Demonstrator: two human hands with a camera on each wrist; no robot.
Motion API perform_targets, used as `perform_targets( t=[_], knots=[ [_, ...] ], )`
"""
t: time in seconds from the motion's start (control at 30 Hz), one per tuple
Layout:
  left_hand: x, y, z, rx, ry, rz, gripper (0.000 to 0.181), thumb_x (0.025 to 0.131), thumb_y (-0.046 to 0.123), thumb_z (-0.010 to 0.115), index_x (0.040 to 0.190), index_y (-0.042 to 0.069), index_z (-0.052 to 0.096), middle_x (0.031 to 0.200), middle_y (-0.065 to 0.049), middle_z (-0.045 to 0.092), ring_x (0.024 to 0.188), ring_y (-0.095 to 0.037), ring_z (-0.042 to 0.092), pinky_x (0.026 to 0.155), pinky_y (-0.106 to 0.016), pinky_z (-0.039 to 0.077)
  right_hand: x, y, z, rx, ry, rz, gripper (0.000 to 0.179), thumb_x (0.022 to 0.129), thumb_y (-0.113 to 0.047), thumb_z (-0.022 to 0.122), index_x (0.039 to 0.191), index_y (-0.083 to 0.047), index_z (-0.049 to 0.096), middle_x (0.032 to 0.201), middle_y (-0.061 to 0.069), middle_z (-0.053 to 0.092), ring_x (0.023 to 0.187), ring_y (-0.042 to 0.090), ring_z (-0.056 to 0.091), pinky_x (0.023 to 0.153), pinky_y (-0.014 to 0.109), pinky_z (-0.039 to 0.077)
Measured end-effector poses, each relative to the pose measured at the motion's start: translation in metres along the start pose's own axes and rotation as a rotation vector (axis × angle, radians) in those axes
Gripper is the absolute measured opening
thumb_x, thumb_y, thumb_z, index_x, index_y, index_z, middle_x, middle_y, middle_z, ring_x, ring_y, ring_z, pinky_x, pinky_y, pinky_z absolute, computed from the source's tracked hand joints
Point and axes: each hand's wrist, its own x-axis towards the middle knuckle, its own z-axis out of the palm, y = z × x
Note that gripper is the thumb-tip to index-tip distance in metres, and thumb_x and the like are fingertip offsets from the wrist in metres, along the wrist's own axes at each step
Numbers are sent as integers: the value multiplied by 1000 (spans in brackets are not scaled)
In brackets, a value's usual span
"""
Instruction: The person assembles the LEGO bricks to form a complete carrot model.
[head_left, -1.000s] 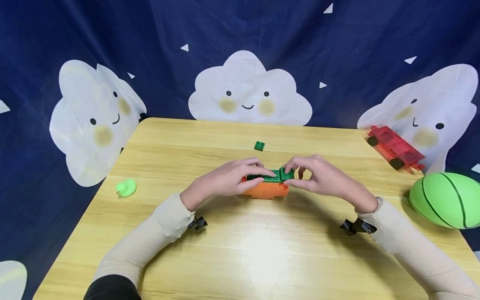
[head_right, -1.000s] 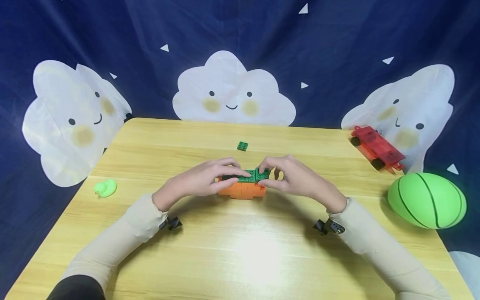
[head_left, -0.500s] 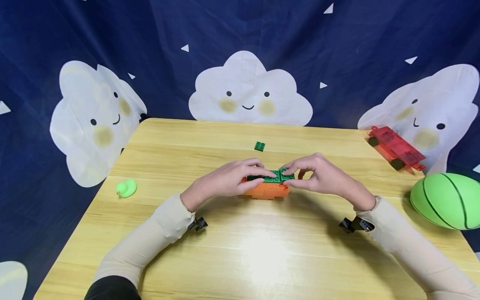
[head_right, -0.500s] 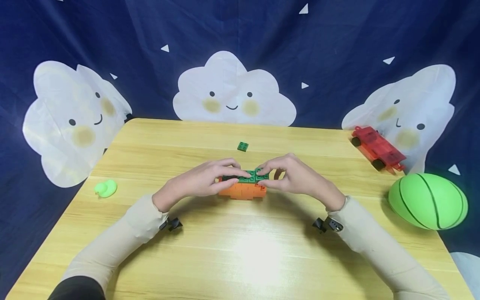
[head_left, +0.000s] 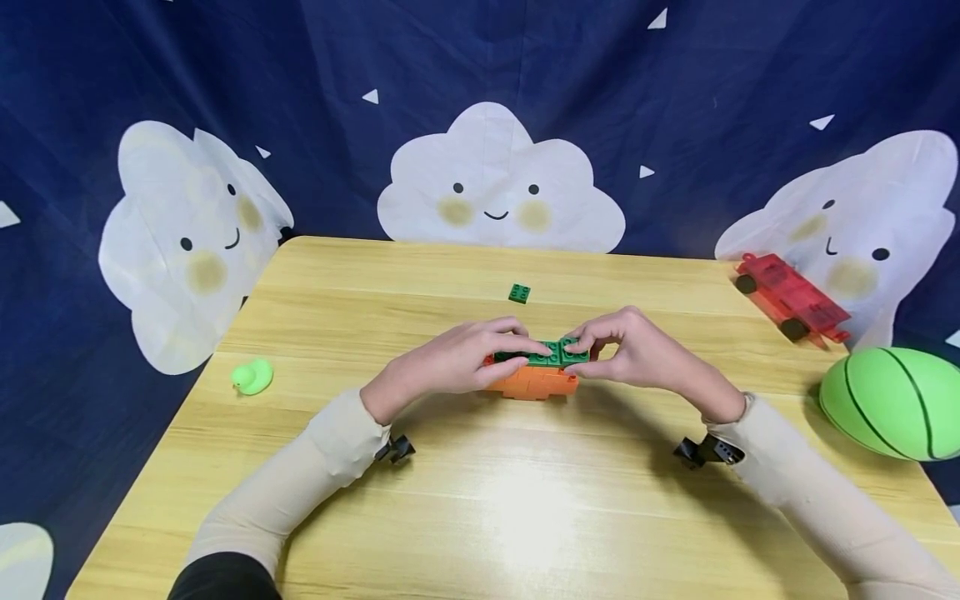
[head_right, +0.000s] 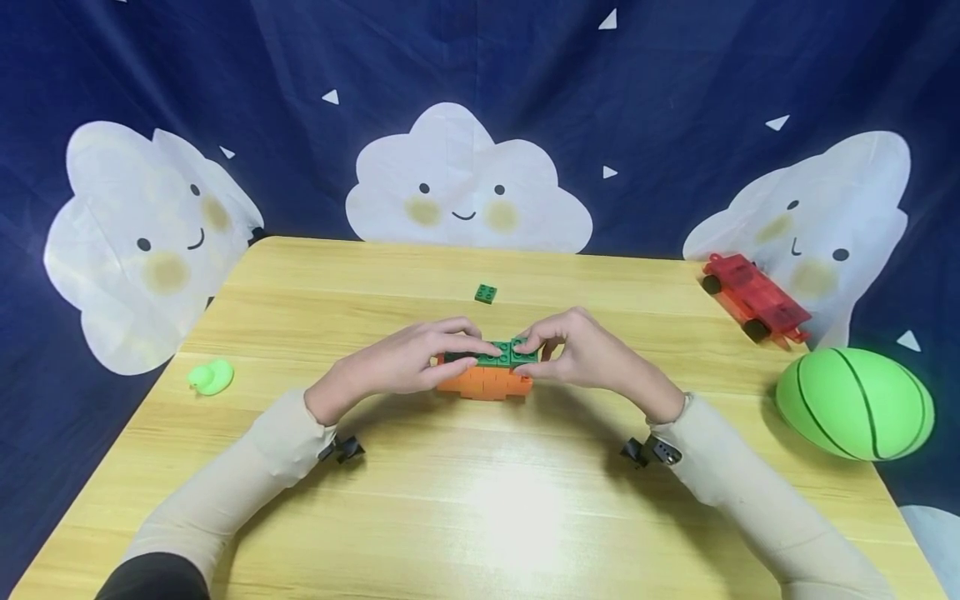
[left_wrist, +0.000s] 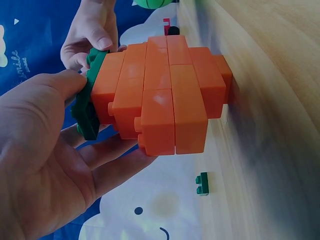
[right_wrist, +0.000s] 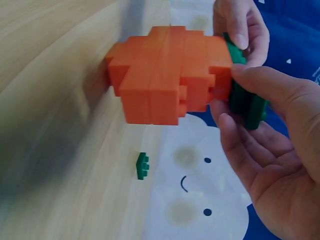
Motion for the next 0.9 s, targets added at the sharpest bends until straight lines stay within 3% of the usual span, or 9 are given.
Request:
perform_targets(
  t=[0.13, 0.27, 0.37, 0.47, 0.57, 0.7, 0.8, 0.9],
  knots=[
    [-1, 1, 1, 1, 4, 2, 33, 108, 27, 53, 139, 28, 65, 123, 7, 62, 73, -6, 52, 66, -22, 49, 0, -3, 0, 2, -13, 21, 17, 79, 2, 85, 86, -12, 80, 96, 10, 81, 70, 3, 67, 59, 21, 56],
    [-2, 0, 2, 7, 9, 1, 33, 107, 27, 55, 138, 28, 66, 122, 7, 61, 74, -6, 52, 66, -21, 49, -2, -7, 0, -83, -10, 25, 17, 81, -3, 85, 89, -16, 78, 98, 6, 81, 69, 4, 63, 54, 22, 51],
    [0, 0, 1, 26, 2, 6, 33, 107, 27, 55, 139, 27, 65, 123, 6, 61, 77, -7, 53, 68, -22, 50, -1, -10, 3, -192, -5, -6, 21, 82, -7, 85, 96, -17, 73, 104, 2, 79, 81, 8, 68, 62, 27, 55],
    [2, -2, -3, 25, -17, -8, 34, 108, 32, 54, 141, 27, 61, 129, 6, 61, 91, -6, 59, 80, -24, 54, 2, -12, 7, -256, 3, -39, 26, 83, -9, 85, 103, -14, 70, 111, 2, 77, 97, 15, 72, 78, 35, 60],
    [3, -4, -11, -59, -20, -71, 38, 107, 41, 52, 142, 25, 55, 135, 5, 60, 111, -8, 61, 94, -30, 56, 4, -12, 12, -261, 11, -50, 29, 83, -10, 85, 107, -12, 69, 114, 4, 75, 105, 20, 72, 89, 39, 60],
    [7, -16, -28, -175, 55, -185, 35, 108, 42, 48, 135, 21, 56, 135, 1, 62, 122, -13, 60, 100, -38, 56, 5, -12, 16, -247, 4, -41, 38, 84, -13, 85, 119, -10, 70, 116, 4, 75, 109, 20, 71, 94, 40, 59],
    [19, -34, -38, -148, 113, -231, 29, 109, 34, 48, 128, 17, 63, 132, -1, 64, 122, -16, 60, 101, -39, 55, 6, -13, 17, -250, -21, -31, 43, 86, -18, 84, 127, -13, 70, 122, 3, 74, 114, 19, 70, 95, 40, 59],
    [36, -55, -40, -60, 84, -272, 30, 109, 27, 49, 131, 14, 64, 136, -4, 63, 127, -21, 57, 108, -41, 50, 7, -15, 19, -253, -54, -18, 42, 91, -22, 80, 131, -16, 69, 127, 2, 73, 117, 19, 70, 97, 40, 59]
  ],
)
